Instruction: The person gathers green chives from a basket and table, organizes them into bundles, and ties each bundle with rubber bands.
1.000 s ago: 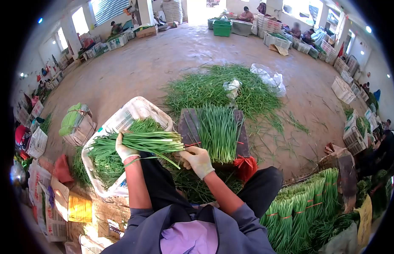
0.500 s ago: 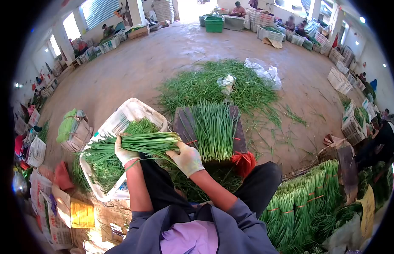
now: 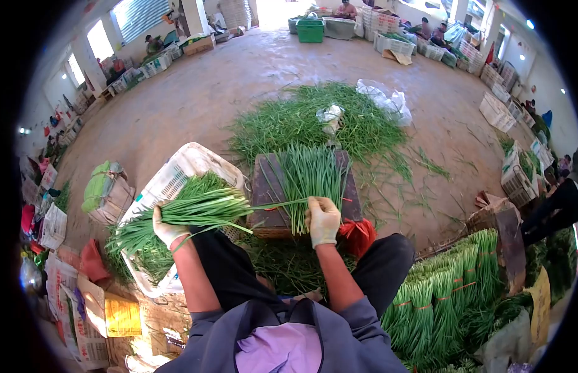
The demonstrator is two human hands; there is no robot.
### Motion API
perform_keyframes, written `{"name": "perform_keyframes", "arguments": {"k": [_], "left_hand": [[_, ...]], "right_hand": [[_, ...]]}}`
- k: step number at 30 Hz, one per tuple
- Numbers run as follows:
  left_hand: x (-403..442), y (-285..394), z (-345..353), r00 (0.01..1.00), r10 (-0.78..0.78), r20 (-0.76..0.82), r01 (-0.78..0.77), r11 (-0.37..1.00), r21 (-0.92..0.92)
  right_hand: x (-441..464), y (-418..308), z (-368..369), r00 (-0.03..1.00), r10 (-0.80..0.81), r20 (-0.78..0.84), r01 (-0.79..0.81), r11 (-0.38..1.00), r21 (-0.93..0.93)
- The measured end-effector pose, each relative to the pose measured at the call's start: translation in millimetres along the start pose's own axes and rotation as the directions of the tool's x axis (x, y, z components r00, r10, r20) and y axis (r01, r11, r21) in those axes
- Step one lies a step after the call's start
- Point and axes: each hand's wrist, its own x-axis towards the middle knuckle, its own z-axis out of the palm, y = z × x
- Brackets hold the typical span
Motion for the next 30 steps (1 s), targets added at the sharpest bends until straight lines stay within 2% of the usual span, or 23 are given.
{"name": "perform_keyframes", "arguments": {"k": [1, 2, 3, 4, 6, 7, 8, 10, 12, 14, 15, 16, 18, 19, 20, 21, 22, 23, 24, 25, 26, 28, 30], "left_hand": [[-0.6, 7.4, 3.4, 1.000, 0.005, -0.030, -0.005, 1.000, -0.009], [-1.5, 9.1, 2.7, 0.993, 0.114, -0.036, -0.110, 0.988, 0.109], [1.9, 13.0, -0.5, 0.995, 0.096, -0.040, -0.091, 0.991, 0.103], [4.8, 15.4, -3.8, 0.996, 0.075, -0.045, -0.071, 0.993, 0.094], [1.4, 12.6, -4.7, 0.998, 0.050, -0.027, -0.048, 0.995, 0.093], [-0.6, 8.7, -2.6, 0.999, 0.037, -0.014, -0.036, 0.995, 0.089], [-3.5, 4.3, -2.3, 0.999, 0.040, -0.020, -0.038, 0.995, 0.088], [-4.5, 3.9, -3.4, 1.000, 0.011, 0.005, -0.012, 0.997, 0.082], [2.8, 0.0, -4.2, 0.999, -0.013, -0.029, 0.015, 0.998, 0.060], [-1.2, -4.0, -1.5, 0.997, -0.076, 0.020, 0.074, 0.995, 0.066], [0.8, -3.8, -4.4, 0.996, -0.083, 0.025, 0.082, 0.996, 0.046], [0.8, -0.8, -1.8, 0.997, -0.075, 0.028, 0.074, 0.996, 0.045], [-4.0, 5.1, -2.1, 0.994, -0.070, 0.085, 0.056, 0.987, 0.150], [-1.3, 5.1, -1.9, 1.000, -0.018, -0.009, 0.020, 0.990, 0.137], [-2.2, 6.0, -3.0, 1.000, -0.018, -0.009, 0.019, 0.990, 0.137], [-7.9, 3.4, 6.5, 0.999, -0.045, 0.010, 0.044, 0.988, 0.147], [-16.4, -0.3, 12.1, 0.997, -0.074, 0.021, 0.069, 0.985, 0.159], [-21.4, -6.6, 16.1, 0.998, -0.047, -0.037, 0.053, 0.978, 0.200], [-31.8, -14.3, 28.0, 0.999, -0.035, -0.030, 0.040, 0.980, 0.196], [-29.4, -18.8, 24.5, 0.995, -0.103, -0.003, 0.103, 0.984, 0.142], [-25.7, -25.2, 19.3, 0.985, -0.171, 0.030, 0.168, 0.982, 0.090], [-25.9, -33.4, 17.5, 0.990, -0.133, 0.041, 0.124, 0.979, 0.162], [-23.7, -28.6, 16.2, 0.989, -0.145, 0.023, 0.140, 0.980, 0.143]], "right_hand": [[8.7, 7.4, -18.9, 0.997, -0.034, 0.065, 0.047, 0.978, -0.204], [11.7, 21.8, -33.7, 0.998, -0.032, 0.060, 0.043, 0.979, -0.201], [5.2, 26.5, -40.1, 0.886, -0.017, 0.464, 0.328, 0.731, -0.598], [1.0, 31.2, -45.6, 0.652, 0.207, 0.730, 0.665, 0.308, -0.681], [-17.0, 27.0, -34.6, 0.715, 0.462, 0.524, 0.541, 0.110, -0.834], [-24.6, 27.0, -26.1, 0.783, 0.221, 0.581, 0.508, 0.311, -0.803], [-28.9, 27.1, -16.9, 0.739, -0.041, 0.673, 0.633, 0.387, -0.671], [-51.5, -8.6, 19.4, 0.700, -0.035, 0.713, 0.536, 0.687, -0.491], [-66.9, -12.9, 39.4, 0.600, -0.046, 0.799, 0.512, 0.790, -0.339], [-58.9, 26.7, 38.5, 0.352, -0.180, 0.918, 0.783, 0.594, -0.184], [-60.3, 28.1, 33.4, 0.358, -0.057, 0.932, 0.737, 0.630, -0.245], [-57.0, 32.9, 26.3, 0.350, -0.060, 0.935, 0.740, 0.630, -0.236], [-46.1, 39.9, 4.5, 0.422, 0.263, 0.868, 0.720, 0.485, -0.497], [-35.7, 37.0, -8.0, 0.410, 0.437, 0.800, 0.739, 0.354, -0.573], [-26.3, 36.4, -15.2, 0.408, 0.589, 0.698, 0.757, 0.209, -0.619], [-32.2, 26.2, -12.8, 0.521, 0.290, 0.803, 0.697, 0.397, -0.597], [-43.7, 2.6, 3.6, 0.656, 0.102, 0.748, 0.561, 0.597, -0.574], [-44.9, -3.0, 17.4, 0.600, -0.238, 0.764, 0.731, 0.551, -0.402], [-55.1, -23.2, 34.1, 0.627, -0.248, 0.738, 0.730, 0.519, -0.446], [-61.4, -35.0, 49.8, 0.605, -0.314, 0.732, 0.770, 0.465, -0.437], [-67.3, -48.3, 64.1, 0.550, -0.392, 0.738, 0.831, 0.348, -0.435], [-51.3, -35.9, 74.4, 0.366, -0.431, 0.825, 0.927, 0.242, -0.285], [-38.8, -39.0, 64.6, 0.411, -0.510, 0.755, 0.879, 0.443, -0.179]]}}
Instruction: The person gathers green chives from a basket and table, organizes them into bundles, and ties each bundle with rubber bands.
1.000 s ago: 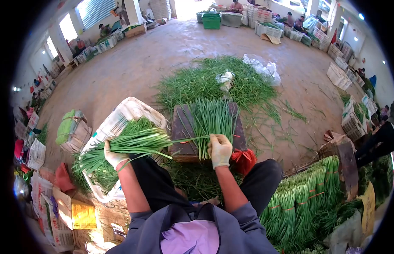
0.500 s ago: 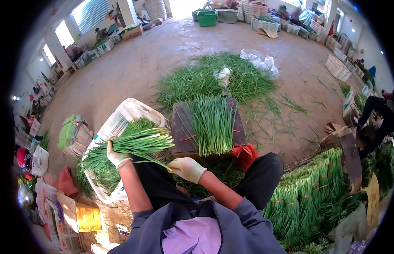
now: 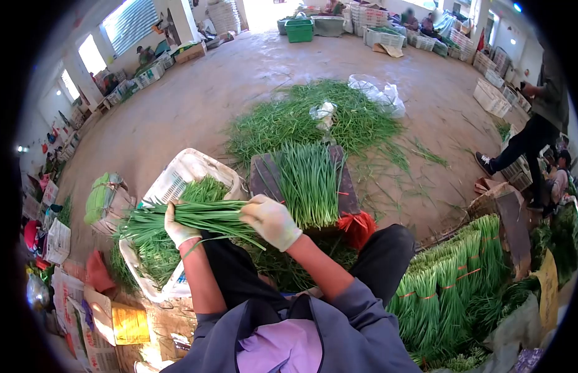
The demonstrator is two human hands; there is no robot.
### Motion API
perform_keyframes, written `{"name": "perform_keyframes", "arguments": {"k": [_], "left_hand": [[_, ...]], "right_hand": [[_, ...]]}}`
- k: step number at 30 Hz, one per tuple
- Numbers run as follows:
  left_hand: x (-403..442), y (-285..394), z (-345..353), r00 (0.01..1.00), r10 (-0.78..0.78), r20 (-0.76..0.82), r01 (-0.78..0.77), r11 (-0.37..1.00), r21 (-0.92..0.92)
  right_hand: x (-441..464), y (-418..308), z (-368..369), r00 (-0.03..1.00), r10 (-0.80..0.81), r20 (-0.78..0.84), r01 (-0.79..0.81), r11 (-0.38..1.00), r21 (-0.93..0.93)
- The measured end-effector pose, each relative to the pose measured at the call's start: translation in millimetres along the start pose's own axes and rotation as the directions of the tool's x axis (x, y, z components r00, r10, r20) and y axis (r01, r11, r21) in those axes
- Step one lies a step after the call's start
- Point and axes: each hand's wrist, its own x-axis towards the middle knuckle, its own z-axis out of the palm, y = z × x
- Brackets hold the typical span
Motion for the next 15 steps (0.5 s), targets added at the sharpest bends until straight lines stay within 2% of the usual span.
{"name": "perform_keyframes", "arguments": {"k": [1, 2, 4, 5, 6, 7, 8, 10, 12, 13, 14, 15], "left_hand": [[-0.9, 5.6, 3.7, 0.996, 0.035, -0.080, -0.037, 0.999, -0.020], [-4.4, 14.2, 3.1, 0.998, 0.028, -0.062, -0.026, 0.999, 0.027], [5.4, 26.0, -14.5, 0.996, 0.091, -0.019, -0.090, 0.996, 0.026], [10.4, 29.1, -23.8, 0.997, 0.081, -0.013, -0.081, 0.997, -0.002], [8.4, 26.6, -20.0, 0.997, 0.079, -0.012, -0.079, 0.997, -0.002], [5.1, 23.9, -15.8, 0.995, 0.100, -0.013, -0.100, 0.995, 0.001], [3.1, 20.8, -10.5, 0.993, 0.118, -0.010, -0.118, 0.993, 0.004], [-1.0, 12.7, -0.3, 0.999, 0.051, -0.013, -0.051, 0.998, -0.035], [-9.8, 4.9, 9.9, 0.997, 0.072, -0.006, -0.072, 0.997, -0.008], [-11.3, 0.6, 13.6, 0.993, 0.117, -0.012, -0.116, 0.992, 0.045], [-9.4, 0.9, 9.4, 0.993, 0.099, 0.064, -0.102, 0.994, 0.041], [-9.7, 1.1, 10.8, 0.992, 0.104, 0.066, -0.107, 0.993, 0.045]], "right_hand": [[-2.0, -0.2, -14.0, 0.987, 0.132, -0.092, -0.115, 0.979, 0.166], [-7.9, -0.4, -27.7, 0.898, 0.439, -0.031, -0.359, 0.772, 0.525], [-15.9, -0.1, -50.1, 0.827, 0.555, -0.088, -0.358, 0.641, 0.679], [-16.8, -0.4, -49.5, 0.827, 0.556, -0.087, -0.360, 0.640, 0.679], [-18.5, -0.6, -49.4, 0.813, 0.569, 0.123, -0.520, 0.617, 0.591], [-22.6, -3.0, -48.6, 0.749, 0.581, 0.319, -0.657, 0.590, 0.469], [-27.7, -0.2, -29.7, 0.745, 0.593, 0.306, -0.665, 0.620, 0.417], [-23.4, -9.9, -9.6, 0.656, 0.674, 0.340, -0.752, 0.547, 0.366], [-19.4, -15.3, 7.5, 0.689, 0.667, 0.284, -0.725, 0.639, 0.256], [-24.8, -3.4, 26.3, 0.783, 0.608, 0.133, -0.621, 0.747, 0.238], [-33.3, 8.7, 38.8, 0.783, 0.607, 0.135, -0.620, 0.746, 0.242], [-29.1, 7.4, 40.8, 0.784, 0.615, 0.085, -0.611, 0.741, 0.278]]}}
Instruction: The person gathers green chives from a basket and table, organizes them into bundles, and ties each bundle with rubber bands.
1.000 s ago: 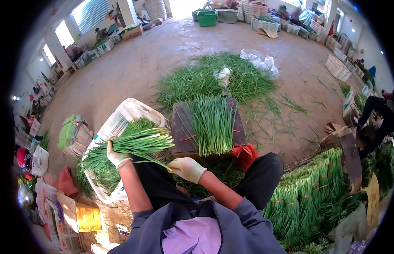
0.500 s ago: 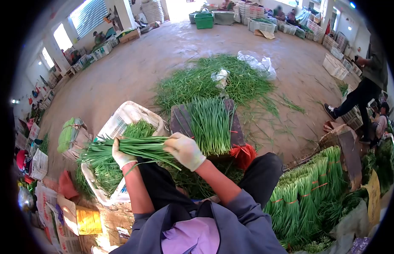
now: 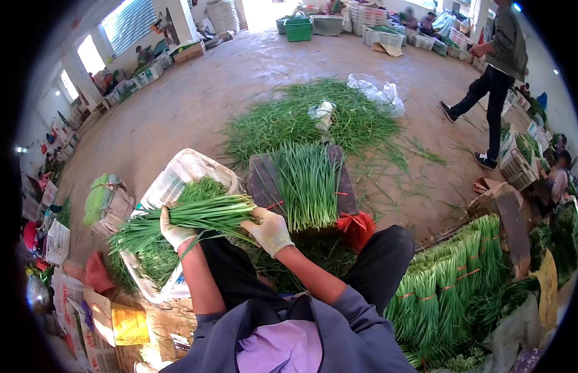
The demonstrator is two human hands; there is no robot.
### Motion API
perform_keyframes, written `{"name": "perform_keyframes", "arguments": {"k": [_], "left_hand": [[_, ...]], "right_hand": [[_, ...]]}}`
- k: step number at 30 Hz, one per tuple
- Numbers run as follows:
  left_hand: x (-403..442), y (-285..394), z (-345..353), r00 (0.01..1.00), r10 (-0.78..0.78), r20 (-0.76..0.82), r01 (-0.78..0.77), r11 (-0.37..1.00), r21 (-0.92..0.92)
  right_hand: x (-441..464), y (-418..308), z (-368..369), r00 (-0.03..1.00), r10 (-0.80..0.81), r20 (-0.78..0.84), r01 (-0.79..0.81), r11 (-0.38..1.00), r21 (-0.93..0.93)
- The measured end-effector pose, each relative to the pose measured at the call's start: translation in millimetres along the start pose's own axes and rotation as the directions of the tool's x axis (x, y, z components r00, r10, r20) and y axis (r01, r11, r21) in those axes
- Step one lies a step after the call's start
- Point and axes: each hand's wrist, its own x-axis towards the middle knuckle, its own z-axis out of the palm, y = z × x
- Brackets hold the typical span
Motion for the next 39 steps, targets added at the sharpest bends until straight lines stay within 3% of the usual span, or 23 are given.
{"name": "perform_keyframes", "arguments": {"k": [1, 2, 3, 7, 8, 11, 13, 14, 15, 17, 19, 20, 24, 25, 27, 29, 32, 33, 35, 36, 37, 38, 39], "left_hand": [[-0.8, -1.1, 1.2, 1.000, 0.004, 0.000, -0.004, 1.000, 0.004], [-1.9, -1.5, 1.9, 1.000, 0.005, 0.000, -0.005, 1.000, 0.004], [-3.8, -1.0, 4.5, 1.000, -0.001, -0.031, 0.001, 1.000, 0.014], [3.5, -2.3, -3.5, 0.989, 0.022, -0.143, -0.021, 1.000, 0.010], [4.9, 4.1, -10.9, 0.999, -0.018, -0.042, 0.018, 1.000, 0.004], [13.0, 12.8, -25.6, 0.998, 0.049, -0.042, -0.050, 0.998, -0.031], [14.8, 16.0, -27.6, 0.988, 0.070, -0.139, -0.070, 0.998, 0.008], [15.5, 17.0, -28.1, 0.990, 0.055, -0.133, -0.060, 0.998, -0.033], [15.0, 15.8, -27.0, 0.991, 0.039, -0.126, -0.049, 0.996, -0.076], [14.1, 8.1, -23.5, 0.993, 0.026, -0.113, -0.039, 0.993, -0.111], [8.2, 0.8, -17.4, 0.997, -0.023, -0.080, 0.012, 0.991, -0.137], [2.2, -4.0, -10.6, 0.997, 0.003, -0.079, -0.009, 0.997, -0.072], [-5.2, -12.4, 3.9, 0.999, -0.034, -0.014, 0.034, 0.999, 0.025], [-5.1, -13.2, 5.0, 0.999, -0.033, -0.013, 0.033, 0.999, 0.025], [-5.6, -12.8, 7.3, 0.991, -0.088, -0.103, 0.074, 0.988, -0.135], [0.3, -8.8, -4.5, 0.996, -0.024, -0.090, 0.018, 0.997, -0.071], [8.4, 2.3, -18.8, 0.993, -0.036, -0.113, 0.016, 0.985, -0.172], [9.2, 4.6, -23.3, 0.993, -0.033, -0.118, 0.013, 0.985, -0.171], [12.5, 6.9, -26.3, 0.995, 0.011, -0.100, -0.017, 0.998, -0.059], [17.0, 5.0, -26.4, 0.985, -0.001, -0.172, -0.017, 0.994, -0.104], [15.7, 4.1, -21.7, 0.985, -0.003, -0.170, -0.016, 0.994, -0.108], [14.3, 2.4, -16.8, 0.978, -0.083, -0.190, 0.063, 0.992, -0.112], [12.3, -0.8, -12.4, 0.964, -0.160, -0.213, 0.137, 0.984, -0.118]], "right_hand": [[1.5, -2.7, 0.5, 0.999, -0.006, -0.050, 0.008, 0.999, 0.035], [-1.4, -4.8, -1.0, 0.986, 0.167, 0.007, -0.166, 0.972, 0.164], [-1.4, -8.5, -2.9, 0.986, 0.168, 0.009, -0.167, 0.972, 0.164], [-0.1, -16.0, -22.7, 0.944, 0.326, 0.056, -0.305, 0.794, 0.525], [1.1, -19.4, -34.4, 0.948, 0.319, 0.017, -0.267, 0.761, 0.591], [0.8, -12.9, -67.6, 0.953, 0.282, -0.115, -0.121, 0.699, 0.705], [-3.7, -8.3, -82.1, 0.959, 0.253, -0.131, -0.111, 0.755, 0.646], [-7.4, -7.1, -87.9, 0.961, 0.169, 0.220, -0.239, 0.906, 0.348], [-11.2, -8.6, -91.0, 0.816, 0.185, 0.548, -0.218, 0.976, -0.005], [-12.9, -11.0, -73.1, 0.822, 0.252, 0.510, -0.245, 0.966, -0.082], [-8.7, -25.4, -53.4, 0.939, 0.297, 0.173, -0.334, 0.906, 0.260], [-6.2, -27.0, -42.0, 0.949, 0.291, 0.120, -0.313, 0.915, 0.254], [4.4, -20.5, -24.7, 0.923, 0.340, 0.180, -0.380, 0.876, 0.296], [4.7, -15.2, -23.2, 0.921, 0.340, 0.190, -0.389, 0.823, 0.414], [2.9, -11.2, -22.7, 0.918, 0.338, 0.209, -0.397, 0.754, 0.524], [-5.8, -18.0, -39.8, 0.924, 0.354, 0.147, -0.370, 0.723, 0.583], [-16.2, -22.0, -88.0, 0.963, 0.258, 0.071, -0.226, 0.643, 0.732], [-22.8, -18.0, -98.3, 0.973, 0.208, 0.103, -0.226, 0.742, 0.632], [-36.4, -3.0, -105.1, 0.840, 0.334, 0.428, -0.441, 0.879, 0.182], [-44.6, 27.6, -107.9, 0.770, 0.231, 0.595, -0.155, 0.972, -0.176], [-46.2, 30.2, -107.3, 0.630, 0.210, 0.747, 0.223, 0.873, -0.434], [-50.7, 31.4, -110.4, 0.584, 0.551, 0.596, 0.177, 0.631, -0.756], [-47.4, 24.3, -107.8, 0.734, 0.489, 0.471, 0.103, 0.606, -0.789]]}}
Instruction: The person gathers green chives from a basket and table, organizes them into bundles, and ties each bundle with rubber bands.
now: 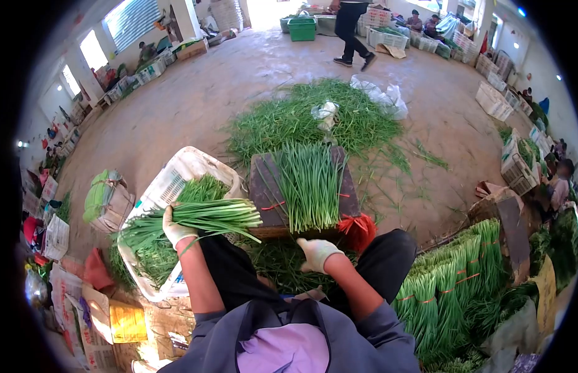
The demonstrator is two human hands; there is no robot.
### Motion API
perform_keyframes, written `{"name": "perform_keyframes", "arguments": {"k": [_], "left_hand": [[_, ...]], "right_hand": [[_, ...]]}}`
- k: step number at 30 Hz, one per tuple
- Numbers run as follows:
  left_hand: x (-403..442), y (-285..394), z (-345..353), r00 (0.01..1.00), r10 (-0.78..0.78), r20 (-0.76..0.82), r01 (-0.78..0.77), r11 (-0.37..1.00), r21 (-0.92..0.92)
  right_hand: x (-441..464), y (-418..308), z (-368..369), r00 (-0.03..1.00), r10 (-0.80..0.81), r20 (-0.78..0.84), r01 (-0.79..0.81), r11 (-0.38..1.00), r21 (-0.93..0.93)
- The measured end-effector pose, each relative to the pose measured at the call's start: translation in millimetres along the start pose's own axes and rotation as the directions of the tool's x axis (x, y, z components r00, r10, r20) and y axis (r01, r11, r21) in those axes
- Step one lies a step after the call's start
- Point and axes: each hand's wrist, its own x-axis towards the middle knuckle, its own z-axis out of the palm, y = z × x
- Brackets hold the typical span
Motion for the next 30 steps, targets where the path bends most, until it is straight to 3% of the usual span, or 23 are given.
{"name": "perform_keyframes", "arguments": {"k": [1, 2, 3, 4, 6, 8, 9, 10, 12, 13, 14, 16, 17, 18, 19, 20, 21, 22, 24, 25, 26, 28, 30], "left_hand": [[-2.4, -5.8, 0.6, 1.000, -0.008, 0.001, 0.008, 0.998, 0.055], [-4.6, -15.0, 0.3, 0.994, 0.108, -0.016, -0.099, 0.953, 0.288], [-6.5, -23.6, -1.8, 0.995, 0.089, -0.037, -0.071, 0.937, 0.342], [-8.8, -35.6, 0.3, 0.997, 0.066, -0.049, -0.041, 0.919, 0.391], [-28.3, -64.5, 17.0, 0.988, -0.035, -0.148, 0.094, 0.907, 0.411], [-47.0, -88.1, 21.1, 0.966, -0.236, -0.106, 0.259, 0.874, 0.411], [-53.5, -99.6, 19.5, 0.943, -0.327, -0.067, 0.319, 0.824, 0.469], [-58.7, -107.0, 15.9, 0.910, -0.413, -0.036, 0.369, 0.767, 0.525], [-75.5, -103.2, 23.4, 0.860, -0.473, 0.189, 0.296, 0.767, 0.570], [-86.4, -86.4, 41.8, 0.714, -0.620, 0.326, 0.358, 0.723, 0.590], [-86.0, -77.9, 45.1, 0.628, -0.686, 0.368, 0.383, 0.684, 0.621], [-75.9, -68.9, 31.3, 0.638, -0.693, 0.335, 0.318, 0.634, 0.705], [-73.5, -63.2, 25.1, 0.719, -0.653, 0.239, 0.262, 0.573, 0.776], [-69.9, -59.0, 18.7, 0.711, -0.661, 0.241, 0.265, 0.569, 0.779], [-63.7, -57.3, 8.5, 0.690, -0.704, 0.168, 0.351, 0.529, 0.772], [-58.5, -59.8, -3.2, 0.665, -0.741, 0.096, 0.434, 0.487, 0.758], [-50.9, -68.7, -23.1, 0.585, -0.801, 0.130, 0.481, 0.471, 0.739], [-52.2, -74.5, -23.5, 0.586, -0.800, 0.129, 0.479, 0.471, 0.741], [-63.0, -96.2, -23.7, 0.359, -0.863, 0.356, 0.493, 0.499, 0.713], [-77.2, -102.2, -3.6, 0.439, -0.772, 0.459, 0.385, 0.623, 0.681], [-78.5, -105.9, 2.5, 0.445, -0.770, 0.457, 0.385, 0.626, 0.678], [-74.4, -110.7, 12.3, 0.448, -0.780, 0.438, 0.445, 0.619, 0.647], [-58.7, -118.2, 4.1, 0.512, -0.757, 0.406, 0.501, 0.647, 0.575]], "right_hand": [[-3.2, -10.7, -17.6, 0.998, -0.015, -0.063, 0.035, 0.946, 0.323], [-5.2, -25.0, -30.5, 0.993, -0.006, -0.118, 0.078, 0.784, 0.616], [-1.6, -41.7, -28.2, 0.924, -0.028, -0.382, 0.237, 0.826, 0.512], [5.6, -58.5, -26.8, 0.779, -0.065, -0.624, 0.362, 0.860, 0.361], [23.9, -89.4, -27.2, 0.561, -0.316, -0.765, 0.376, 0.921, -0.104], [56.5, -98.8, -13.4, 0.690, -0.272, -0.670, 0.279, 0.955, -0.099], [61.6, -100.4, -24.2, 0.837, -0.168, -0.521, 0.263, 0.958, 0.114], [73.6, -94.9, -24.2, 0.912, -0.050, -0.407, 0.221, 0.896, 0.384], [110.5, -55.1, 7.0, 0.806, -0.170, -0.567, 0.525, 0.647, 0.553], [96.1, -50.9, -5.1, 0.864, -0.227, -0.450, 0.504, 0.423, 0.753], [92.6, -39.5, -5.8, 0.892, -0.259, -0.371, 0.447, 0.369, 0.815], [82.4, -22.6, -13.7, 0.948, -0.227, -0.221, 0.286, 0.311, 0.907], [78.1, -17.4, -14.7, 0.950, -0.216, -0.225, 0.286, 0.309, 0.907], [75.4, -12.6, -15.2, 0.958, -0.201, -0.206, 0.249, 0.219, 0.944], [73.2, -10.8, -16.9, 0.964, -0.192, -0.185, 0.211, 0.126, 0.969], [71.6, -10.4, -17.8, 0.964, -0.189, -0.190, 0.215, 0.124, 0.969], [67.5, -14.6, -19.8, 0.956, -0.219, -0.195, 0.209, 0.045, 0.977], [66.2, -17.9, -20.7, 0.947, -0.251, -0.200, 0.199, -0.032, 0.980], [69.9, -25.1, -20.9, 0.933, -0.308, -0.187, 0.188, -0.024, 0.982], [71.9, -29.3, -18.8, 0.917, -0.361, -0.170, 0.177, -0.014, 0.984], [73.9, -34.4, -15.8, 0.917, -0.365, -0.164, 0.171, -0.013, 0.985], [78.9, -41.9, -10.1, 0.903, -0.430, -0.028, 0.109, 0.164, 0.980], [82.2, -39.3, -11.9, 0.898, -0.437, -0.059, 0.141, 0.159, 0.977]]}}
